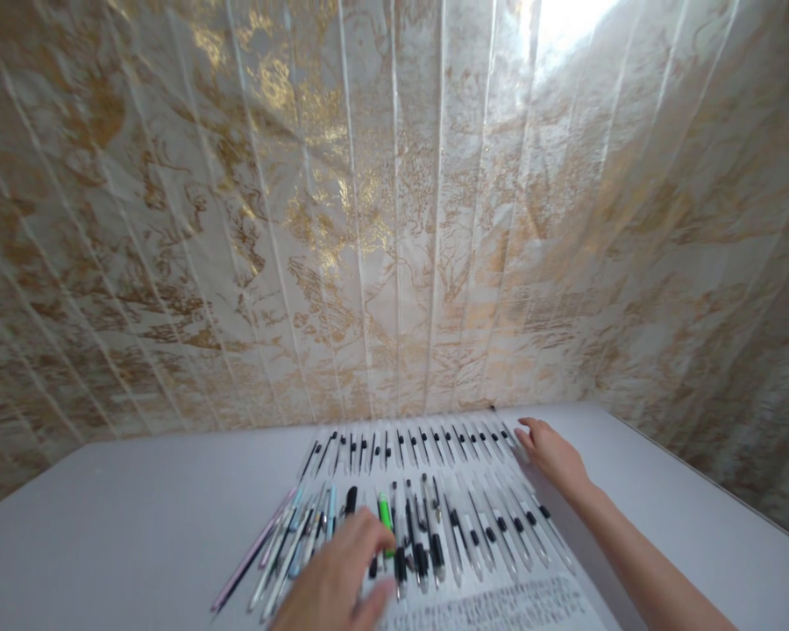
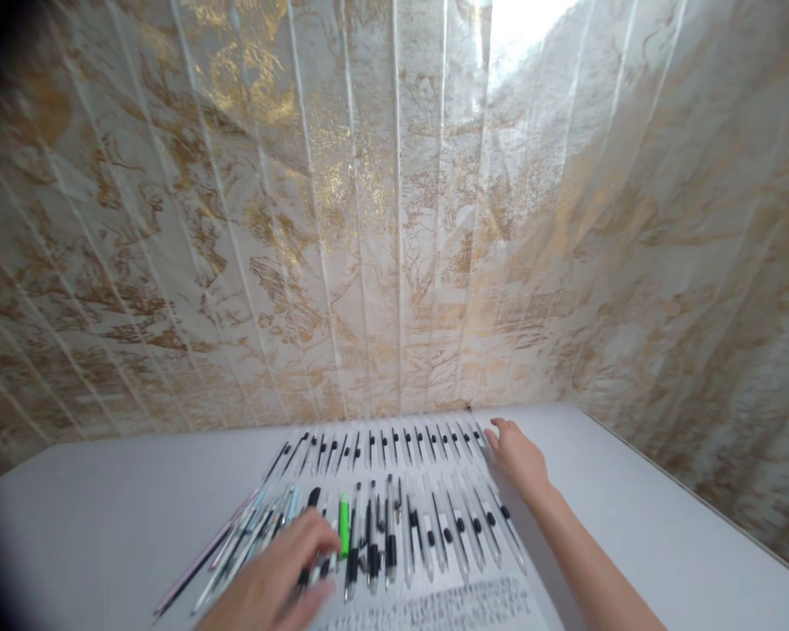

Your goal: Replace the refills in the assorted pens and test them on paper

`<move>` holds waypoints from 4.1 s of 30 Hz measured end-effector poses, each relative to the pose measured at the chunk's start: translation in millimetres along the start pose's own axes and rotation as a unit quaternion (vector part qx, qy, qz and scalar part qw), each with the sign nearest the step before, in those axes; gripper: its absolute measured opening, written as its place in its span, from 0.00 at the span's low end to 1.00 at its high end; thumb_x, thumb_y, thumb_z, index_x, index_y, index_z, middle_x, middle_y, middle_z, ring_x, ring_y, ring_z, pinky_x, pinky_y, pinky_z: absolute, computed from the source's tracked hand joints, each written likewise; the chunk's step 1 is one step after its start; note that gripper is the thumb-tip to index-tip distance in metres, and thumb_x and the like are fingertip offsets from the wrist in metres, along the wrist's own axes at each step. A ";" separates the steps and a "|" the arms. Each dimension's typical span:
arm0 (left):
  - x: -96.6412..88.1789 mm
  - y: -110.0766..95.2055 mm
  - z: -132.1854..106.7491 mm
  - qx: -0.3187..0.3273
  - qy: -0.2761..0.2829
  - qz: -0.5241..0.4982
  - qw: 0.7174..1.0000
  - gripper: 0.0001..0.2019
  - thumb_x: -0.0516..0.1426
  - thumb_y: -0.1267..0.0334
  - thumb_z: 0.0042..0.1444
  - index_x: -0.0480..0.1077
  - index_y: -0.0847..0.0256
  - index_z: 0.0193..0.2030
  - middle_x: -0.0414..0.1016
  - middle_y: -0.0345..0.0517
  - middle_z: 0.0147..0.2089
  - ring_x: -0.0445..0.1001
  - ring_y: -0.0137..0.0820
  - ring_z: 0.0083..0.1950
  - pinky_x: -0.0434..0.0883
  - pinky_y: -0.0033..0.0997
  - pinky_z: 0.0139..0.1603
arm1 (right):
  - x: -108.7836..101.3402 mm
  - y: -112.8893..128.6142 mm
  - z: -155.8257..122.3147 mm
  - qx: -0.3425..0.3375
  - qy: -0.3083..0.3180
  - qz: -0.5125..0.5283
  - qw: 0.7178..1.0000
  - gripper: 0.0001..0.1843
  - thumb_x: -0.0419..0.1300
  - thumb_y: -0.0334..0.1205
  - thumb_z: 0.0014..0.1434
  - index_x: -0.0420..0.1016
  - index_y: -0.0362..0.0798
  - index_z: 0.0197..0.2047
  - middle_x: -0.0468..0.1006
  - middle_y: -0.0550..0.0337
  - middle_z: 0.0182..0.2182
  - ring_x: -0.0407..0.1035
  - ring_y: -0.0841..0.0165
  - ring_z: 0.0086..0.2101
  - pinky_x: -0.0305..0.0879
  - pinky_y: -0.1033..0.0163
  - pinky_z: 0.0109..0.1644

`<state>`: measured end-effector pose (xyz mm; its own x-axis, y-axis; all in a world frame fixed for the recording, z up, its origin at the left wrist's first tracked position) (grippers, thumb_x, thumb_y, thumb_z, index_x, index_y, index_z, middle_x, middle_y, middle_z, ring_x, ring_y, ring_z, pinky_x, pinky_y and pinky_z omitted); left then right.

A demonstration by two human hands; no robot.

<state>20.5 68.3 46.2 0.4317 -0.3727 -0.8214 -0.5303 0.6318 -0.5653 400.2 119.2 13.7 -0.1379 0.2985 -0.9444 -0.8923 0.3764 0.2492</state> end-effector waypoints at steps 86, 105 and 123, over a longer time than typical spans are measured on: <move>-76.1 176.1 73.5 -0.112 -0.052 0.003 0.992 0.11 0.58 0.55 0.59 0.69 0.61 0.40 0.73 0.42 0.39 0.72 0.36 0.42 0.65 0.43 0.50 | -74.5 25.4 -45.6 -0.117 0.046 0.200 0.972 0.25 0.44 0.47 0.59 0.66 0.45 0.53 0.78 0.56 0.31 0.69 0.64 0.24 0.66 0.57 0.34; 27.3 -35.7 17.0 -0.098 0.060 -0.719 0.685 0.26 0.64 0.39 0.47 0.64 0.58 0.36 0.52 0.28 0.23 0.46 0.19 0.21 0.45 0.21 0.23 | -68.1 172.8 -131.8 -0.157 0.316 0.528 0.772 0.15 0.61 0.44 0.58 0.77 0.44 0.44 0.72 0.63 0.27 0.61 0.76 0.23 0.55 0.71 0.23; 43.9 -25.5 10.5 -0.022 0.152 -0.681 0.716 0.21 0.59 0.43 0.56 0.62 0.58 0.41 0.56 0.31 0.23 0.46 0.21 0.21 0.40 0.28 0.25 | -55.5 171.3 -132.5 -0.137 0.395 0.562 0.714 0.15 0.66 0.48 0.51 0.74 0.44 0.31 0.72 0.66 0.18 0.65 0.75 0.19 0.55 0.70 0.22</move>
<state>60.6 43.0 25.4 0.3953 -0.7574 0.5197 0.2055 -0.4785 -0.8537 198.1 50.9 80.3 -0.9359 -0.3505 -0.0351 -0.0637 0.0703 0.9955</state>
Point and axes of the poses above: each hand's wrist, its own z-axis towards the middle knuckle, its own x-axis out of the palm, y = z × x, the point moved 3 cm from there along z, towards the middle knuckle
